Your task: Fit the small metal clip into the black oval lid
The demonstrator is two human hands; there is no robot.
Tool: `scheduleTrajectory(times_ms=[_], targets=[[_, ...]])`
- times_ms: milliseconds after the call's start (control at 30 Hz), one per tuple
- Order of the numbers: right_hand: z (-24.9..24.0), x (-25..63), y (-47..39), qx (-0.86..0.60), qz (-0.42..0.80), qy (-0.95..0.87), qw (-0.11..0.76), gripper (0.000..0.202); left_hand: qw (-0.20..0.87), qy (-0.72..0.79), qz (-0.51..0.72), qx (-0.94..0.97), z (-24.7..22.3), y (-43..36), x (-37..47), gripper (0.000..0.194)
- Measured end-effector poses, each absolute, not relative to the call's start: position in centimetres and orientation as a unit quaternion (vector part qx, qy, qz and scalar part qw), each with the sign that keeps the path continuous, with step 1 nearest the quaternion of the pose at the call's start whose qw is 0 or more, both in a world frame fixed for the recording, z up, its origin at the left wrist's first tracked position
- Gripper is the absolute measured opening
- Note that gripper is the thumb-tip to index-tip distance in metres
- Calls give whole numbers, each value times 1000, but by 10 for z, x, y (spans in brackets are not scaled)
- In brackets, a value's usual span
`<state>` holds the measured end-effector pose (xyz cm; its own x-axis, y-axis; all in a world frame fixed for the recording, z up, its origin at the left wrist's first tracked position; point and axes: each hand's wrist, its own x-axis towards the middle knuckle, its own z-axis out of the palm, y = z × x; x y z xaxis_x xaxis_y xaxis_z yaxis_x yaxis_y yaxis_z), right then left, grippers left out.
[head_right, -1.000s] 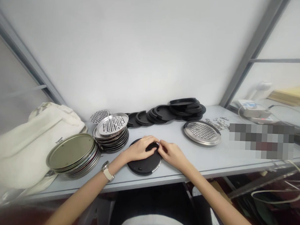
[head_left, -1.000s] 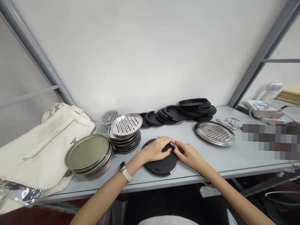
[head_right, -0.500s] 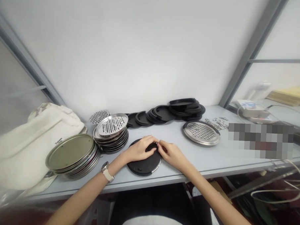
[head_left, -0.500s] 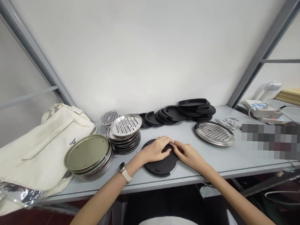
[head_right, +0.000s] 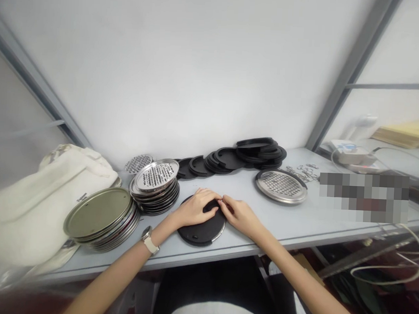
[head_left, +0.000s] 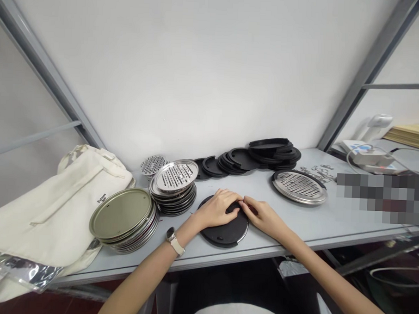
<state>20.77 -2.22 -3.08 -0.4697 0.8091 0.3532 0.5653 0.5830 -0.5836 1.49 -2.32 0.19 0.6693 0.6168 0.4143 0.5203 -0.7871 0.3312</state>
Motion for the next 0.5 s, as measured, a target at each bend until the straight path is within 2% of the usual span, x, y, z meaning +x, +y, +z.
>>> scheduleTrajectory(times_ms=[500], targets=[[-31,207,-21,-419,195,-838,291,30,56,343,255,902,7,-27,15,20]])
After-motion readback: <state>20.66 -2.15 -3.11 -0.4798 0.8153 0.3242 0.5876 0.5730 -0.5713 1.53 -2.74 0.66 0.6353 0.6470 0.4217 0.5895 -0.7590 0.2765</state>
